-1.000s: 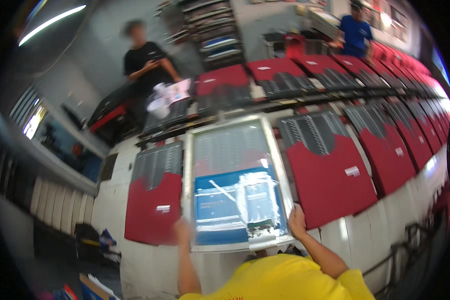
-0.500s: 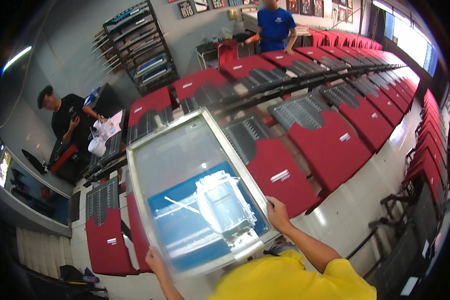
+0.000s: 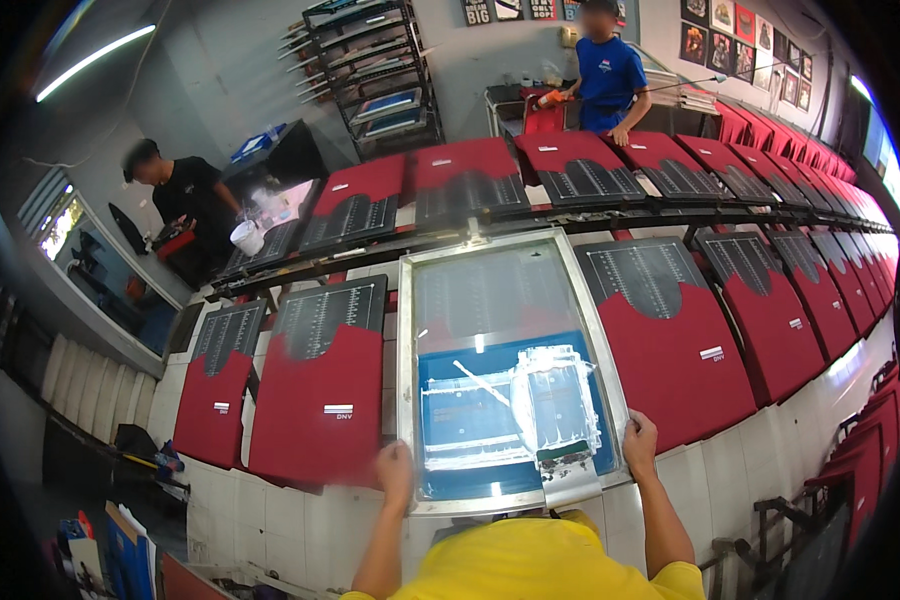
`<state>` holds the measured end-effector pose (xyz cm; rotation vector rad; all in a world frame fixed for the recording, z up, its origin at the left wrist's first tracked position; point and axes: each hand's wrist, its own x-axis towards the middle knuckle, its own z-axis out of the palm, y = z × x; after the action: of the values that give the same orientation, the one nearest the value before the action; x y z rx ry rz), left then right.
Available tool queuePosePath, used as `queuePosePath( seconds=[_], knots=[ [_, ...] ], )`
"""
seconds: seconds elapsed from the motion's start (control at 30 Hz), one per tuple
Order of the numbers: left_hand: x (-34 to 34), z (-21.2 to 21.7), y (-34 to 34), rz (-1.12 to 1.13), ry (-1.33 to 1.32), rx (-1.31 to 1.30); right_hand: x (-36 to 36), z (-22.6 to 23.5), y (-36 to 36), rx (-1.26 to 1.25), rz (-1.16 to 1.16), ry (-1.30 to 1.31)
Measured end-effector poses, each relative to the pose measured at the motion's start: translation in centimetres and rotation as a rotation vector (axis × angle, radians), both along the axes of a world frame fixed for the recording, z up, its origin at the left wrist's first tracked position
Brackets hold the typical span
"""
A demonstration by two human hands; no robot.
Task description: The person performs screen printing on a series of fabric pieces by lowering a screen frame and applying ink with a squeegee.
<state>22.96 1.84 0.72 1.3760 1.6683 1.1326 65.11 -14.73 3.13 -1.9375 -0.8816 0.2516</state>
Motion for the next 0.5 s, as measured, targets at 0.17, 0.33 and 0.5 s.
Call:
queuePosePath(
  seconds=[0.17,0.33,0.5],
  knots=[
    [0.5,1.4,0.4,-0.014,0.029,-0.029,0.3,0.0,0.4,0.008,0.001,0.028],
    [1.5,3.0,0.1,-0.021,0.02,-0.069,0.6,1.0,0.3,0.016,-0.01,0.048],
    [1.5,2.0,0.8,-0.035,0.065,-0.086,1.0,0.1,-0.1,0.003,-0.013,0.027]
  ],
)
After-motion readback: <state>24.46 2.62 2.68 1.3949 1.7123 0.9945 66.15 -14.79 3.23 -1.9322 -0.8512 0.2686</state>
